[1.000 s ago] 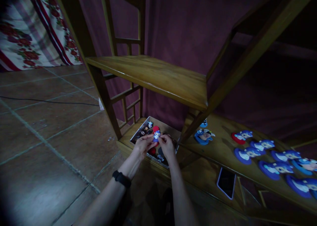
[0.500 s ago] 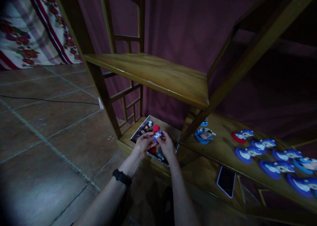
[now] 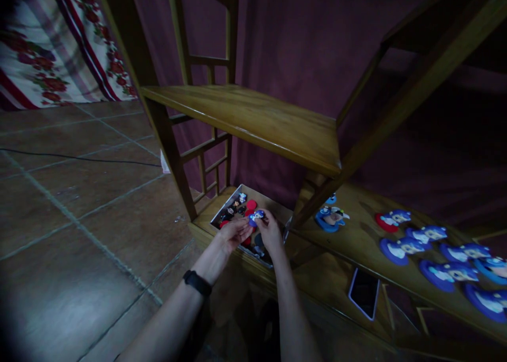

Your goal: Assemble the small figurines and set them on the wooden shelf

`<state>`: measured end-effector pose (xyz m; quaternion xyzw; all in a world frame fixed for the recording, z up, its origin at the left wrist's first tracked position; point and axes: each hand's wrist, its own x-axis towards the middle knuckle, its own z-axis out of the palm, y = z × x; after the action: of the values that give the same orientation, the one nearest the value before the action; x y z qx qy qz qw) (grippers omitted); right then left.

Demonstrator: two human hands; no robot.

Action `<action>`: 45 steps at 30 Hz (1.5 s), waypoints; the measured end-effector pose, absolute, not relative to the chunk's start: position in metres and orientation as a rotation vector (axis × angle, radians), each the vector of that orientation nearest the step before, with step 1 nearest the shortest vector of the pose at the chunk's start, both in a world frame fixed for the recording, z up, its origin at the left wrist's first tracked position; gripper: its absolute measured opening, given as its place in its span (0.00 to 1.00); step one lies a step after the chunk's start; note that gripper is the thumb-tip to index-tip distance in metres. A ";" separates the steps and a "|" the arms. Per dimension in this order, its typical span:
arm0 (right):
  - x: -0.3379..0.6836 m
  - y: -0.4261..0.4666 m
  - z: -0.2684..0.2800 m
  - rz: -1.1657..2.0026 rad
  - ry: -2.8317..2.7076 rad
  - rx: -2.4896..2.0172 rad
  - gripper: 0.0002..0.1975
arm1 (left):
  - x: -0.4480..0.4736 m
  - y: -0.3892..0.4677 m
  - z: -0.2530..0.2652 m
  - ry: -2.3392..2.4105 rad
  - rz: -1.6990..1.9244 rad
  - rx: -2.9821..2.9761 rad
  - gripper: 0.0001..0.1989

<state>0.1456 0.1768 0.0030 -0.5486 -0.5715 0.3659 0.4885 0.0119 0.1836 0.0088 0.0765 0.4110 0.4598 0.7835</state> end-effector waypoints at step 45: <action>0.144 0.176 0.002 0.816 -1.423 -1.406 0.15 | 0.006 0.181 0.020 0.993 1.010 0.304 0.04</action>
<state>0.1440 0.1755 0.0023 -0.5741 -0.5810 0.3330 0.4711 0.0059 0.1809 0.0204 0.1388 0.4543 0.4621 0.7488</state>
